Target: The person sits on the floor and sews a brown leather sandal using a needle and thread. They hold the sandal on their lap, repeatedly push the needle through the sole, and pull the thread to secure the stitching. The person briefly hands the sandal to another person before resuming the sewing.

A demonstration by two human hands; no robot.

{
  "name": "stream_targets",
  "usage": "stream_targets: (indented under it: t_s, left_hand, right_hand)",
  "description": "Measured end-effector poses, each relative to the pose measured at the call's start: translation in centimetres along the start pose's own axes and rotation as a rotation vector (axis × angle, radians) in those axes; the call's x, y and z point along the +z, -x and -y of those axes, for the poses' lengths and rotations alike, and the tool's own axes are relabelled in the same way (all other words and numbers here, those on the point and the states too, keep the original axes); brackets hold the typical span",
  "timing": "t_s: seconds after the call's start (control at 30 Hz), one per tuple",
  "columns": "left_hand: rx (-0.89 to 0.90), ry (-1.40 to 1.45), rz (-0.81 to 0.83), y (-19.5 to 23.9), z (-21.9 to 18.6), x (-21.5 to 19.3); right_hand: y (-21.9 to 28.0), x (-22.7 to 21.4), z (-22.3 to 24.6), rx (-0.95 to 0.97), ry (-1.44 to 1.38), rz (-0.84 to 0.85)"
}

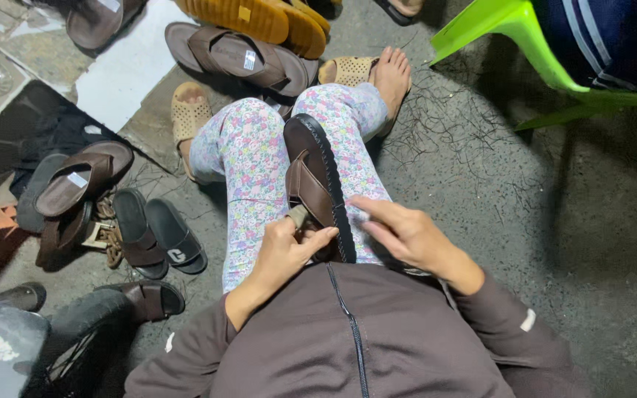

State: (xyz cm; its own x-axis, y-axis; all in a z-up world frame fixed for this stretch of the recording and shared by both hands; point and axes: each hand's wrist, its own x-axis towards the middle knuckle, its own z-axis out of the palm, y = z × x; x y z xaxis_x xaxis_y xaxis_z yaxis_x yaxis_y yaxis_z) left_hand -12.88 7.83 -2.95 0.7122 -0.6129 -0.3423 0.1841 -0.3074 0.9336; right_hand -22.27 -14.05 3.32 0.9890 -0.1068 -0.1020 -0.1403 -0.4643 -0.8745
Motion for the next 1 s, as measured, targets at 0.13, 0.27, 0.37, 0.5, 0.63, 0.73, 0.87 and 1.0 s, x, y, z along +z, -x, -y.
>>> stream_targets:
  t_s: [0.13,0.27,0.37,0.5,0.63,0.73,0.87,1.0]
  left_hand:
    - [0.161,-0.116,-0.107,-0.5,1.9,0.1]
    - [0.155,-0.036,-0.106,-0.5,2.8,0.4]
    - [0.154,-0.022,-0.106,-0.4,3.3,0.5]
    - [0.171,-0.036,-0.095,-0.3,3.2,0.3]
    - [0.211,-0.01,-0.083,-0.3,2.7,0.2]
    - [0.239,-0.029,-0.091,-0.2,2.4,0.4]
    - [0.3,-0.086,-0.124,0.1,2.0,0.7]
    - [0.44,-0.092,-0.131,0.0,-0.1,0.9]
  right_hand:
    - [-0.9,1.8,-0.9,-0.187,0.069,-0.056]
    - [-1.0,1.9,-0.8,-0.174,0.111,-0.039]
    - [-0.8,1.8,-1.3,-0.143,0.127,-0.009]
    - [-1.0,1.8,-1.2,-0.148,0.149,0.004]
    - [-0.8,1.9,-1.2,-0.125,0.233,-0.002]
    - [-0.7,1.6,-0.8,-0.121,0.36,0.022]
    - [-0.7,0.9,0.5,-0.12,0.688,0.102]
    - [-0.7,0.7,2.0,-0.139,0.959,0.101]
